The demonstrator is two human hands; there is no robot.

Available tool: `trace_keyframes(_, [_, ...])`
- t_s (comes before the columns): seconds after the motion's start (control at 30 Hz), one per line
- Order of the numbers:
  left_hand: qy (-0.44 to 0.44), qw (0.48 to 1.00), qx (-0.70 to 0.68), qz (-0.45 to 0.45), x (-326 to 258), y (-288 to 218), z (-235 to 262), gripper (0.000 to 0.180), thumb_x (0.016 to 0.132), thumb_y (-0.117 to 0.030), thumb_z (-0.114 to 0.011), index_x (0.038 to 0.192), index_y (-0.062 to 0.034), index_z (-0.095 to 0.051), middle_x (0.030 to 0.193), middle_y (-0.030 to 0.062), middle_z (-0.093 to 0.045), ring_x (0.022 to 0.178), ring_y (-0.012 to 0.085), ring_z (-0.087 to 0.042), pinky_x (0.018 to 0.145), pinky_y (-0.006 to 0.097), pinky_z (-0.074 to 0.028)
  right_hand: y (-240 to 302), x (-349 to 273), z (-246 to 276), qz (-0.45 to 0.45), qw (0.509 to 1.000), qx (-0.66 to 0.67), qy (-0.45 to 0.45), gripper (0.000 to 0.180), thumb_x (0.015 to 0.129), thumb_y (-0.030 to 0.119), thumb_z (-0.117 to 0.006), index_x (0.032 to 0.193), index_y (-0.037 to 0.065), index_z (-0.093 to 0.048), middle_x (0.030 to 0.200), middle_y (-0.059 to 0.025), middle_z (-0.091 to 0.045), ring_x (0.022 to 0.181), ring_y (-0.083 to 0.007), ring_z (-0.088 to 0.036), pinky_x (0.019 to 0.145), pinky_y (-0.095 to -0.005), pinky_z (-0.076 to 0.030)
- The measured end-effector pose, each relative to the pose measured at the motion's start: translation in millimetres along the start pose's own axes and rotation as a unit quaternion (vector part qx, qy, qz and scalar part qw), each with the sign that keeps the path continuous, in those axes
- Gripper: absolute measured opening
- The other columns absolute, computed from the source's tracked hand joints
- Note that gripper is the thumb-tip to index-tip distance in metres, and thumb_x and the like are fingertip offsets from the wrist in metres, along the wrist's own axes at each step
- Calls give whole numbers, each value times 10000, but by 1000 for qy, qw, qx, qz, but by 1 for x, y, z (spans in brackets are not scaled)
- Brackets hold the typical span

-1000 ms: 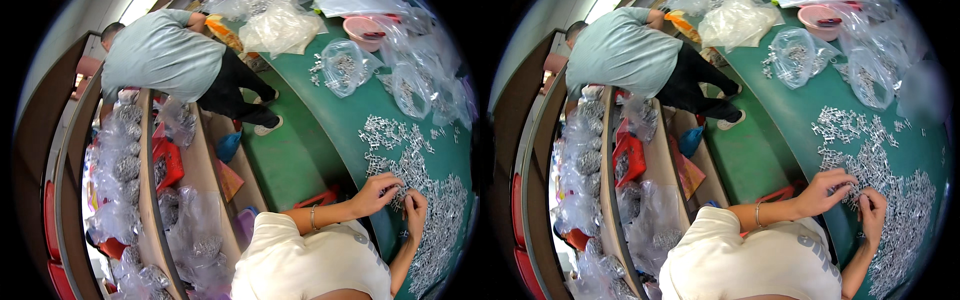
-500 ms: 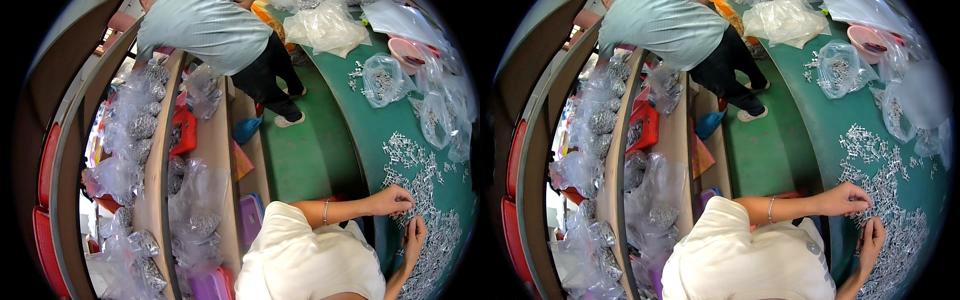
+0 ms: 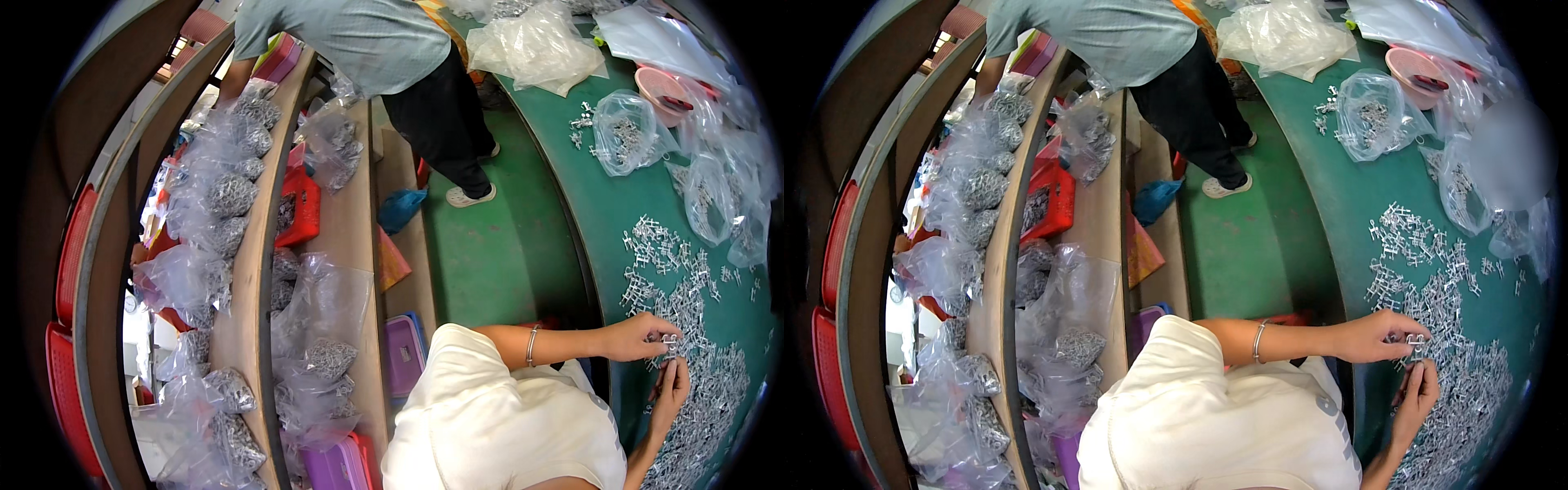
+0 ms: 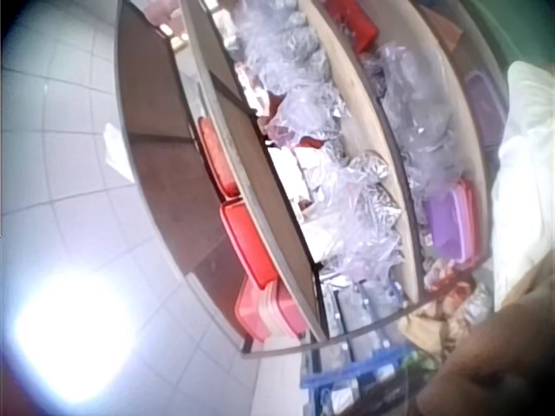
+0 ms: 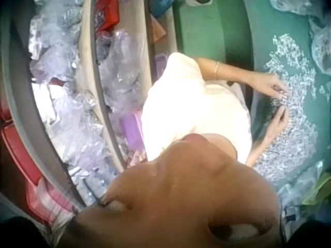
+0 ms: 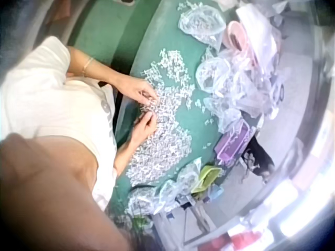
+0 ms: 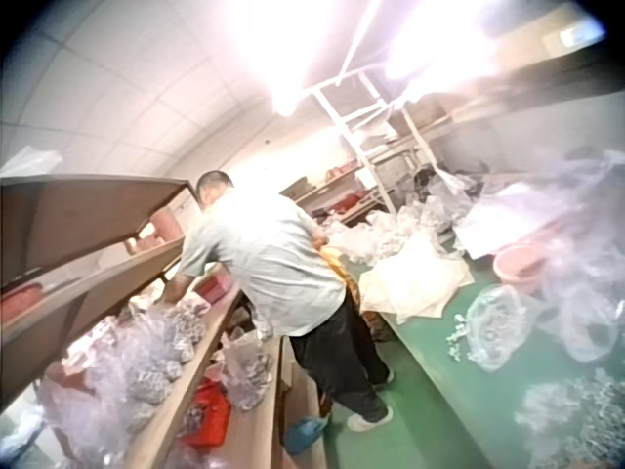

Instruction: The person sorts small metal components by hand on a green work table, picking up individual pieces from a large pile and moving them to different areas or containers.

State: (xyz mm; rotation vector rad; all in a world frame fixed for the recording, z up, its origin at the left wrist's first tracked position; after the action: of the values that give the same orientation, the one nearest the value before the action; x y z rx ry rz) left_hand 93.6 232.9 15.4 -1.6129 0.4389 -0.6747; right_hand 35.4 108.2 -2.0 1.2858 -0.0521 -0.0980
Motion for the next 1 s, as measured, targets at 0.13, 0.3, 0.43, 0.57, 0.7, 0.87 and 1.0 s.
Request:
trace_keyframes(0.13, [-17, 995, -91, 34, 9, 15, 0, 310, 806, -102, -594, 1091, 11, -550, 860, 80, -600, 703, 117, -545, 641, 261, -464, -8, -2, 5, -77, 995, 61, -26, 218, 923, 163, -421, 763, 34, -493, 541, 34, -359, 412, -21, -294, 365, -181, -207])
trace_keyframes(0.3, [44, 914, -342, 213, -1, 27, -20, 321, 874, -97, -512, 1165, 38, -496, 825, 42, -553, 638, 63, -431, 529, 191, -336, 1, -8, -4, -182, 943, 267, 84, 233, 919, 189, -431, 797, 14, -524, 544, 10, -426, 400, -49, -364, 359, -189, -266])
trace_keyframes(0.43, [21, 940, -280, 194, 2, 24, -14, 349, 867, -135, -541, 1145, 70, -491, 829, 71, -558, 634, 85, -435, 559, 200, -344, 1, -4, -5, -125, 958, 246, 82, 207, 910, 167, -452, 822, 0, -537, 553, 0, -446, 412, -54, -377, 403, -185, -292])
trace_keyframes(0.57, [41, 946, -271, 173, 3, 21, -15, 319, 866, -117, -535, 1132, 57, -506, 807, 60, -555, 636, 85, -446, 556, 195, -357, 24, 0, 6, 34, 997, 63, 16, 193, 900, 149, -467, 809, 3, -552, 563, -5, -461, 436, -52, -390, 419, -199, -297])
trace_keyframes(0.7, [0, 987, -121, 104, 2, 7, -8, 262, 859, -62, -523, 1094, 52, -538, 797, 58, -555, 636, 78, -457, 543, 198, -367, 8, -6, -2, -155, 968, 179, 87, 164, 870, 116, -491, 792, -2, -573, 599, -40, -509, 498, -80, -445, 458, -236, -337])
trace_keyframes(0.87, [-33, 996, -33, 72, 3, -5, -5, 235, 852, -11, -498, 1069, 62, -551, 798, 70, -556, 632, 77, -458, 533, 205, -364, 23, -3, 0, -74, 988, 124, 55, 170, 879, 135, -480, 802, 10, -565, 547, -9, -449, 480, -60, -385, 448, -231, -302])
trace_keyframes(1.0, [12, 964, -192, 181, 3, 12, -5, 269, 845, 1, -494, 1107, 55, -528, 796, 78, -567, 627, 72, -456, 531, 190, -354, 18, -1, -1, -63, 990, 120, 41, 179, 887, 151, -470, 801, 23, -559, 526, 21, -403, 461, -45, -336, 439, -215, -281])
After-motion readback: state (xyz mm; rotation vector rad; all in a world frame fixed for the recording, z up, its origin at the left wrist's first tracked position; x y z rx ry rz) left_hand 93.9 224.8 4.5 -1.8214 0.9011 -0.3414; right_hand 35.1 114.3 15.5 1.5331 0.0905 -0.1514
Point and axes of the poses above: each hand's wrist, its own x-axis towards the middle knuckle, its own z-axis out of the back of the hand, y = z × x, the point moved 8 cm from there along x, towards the middle knuckle
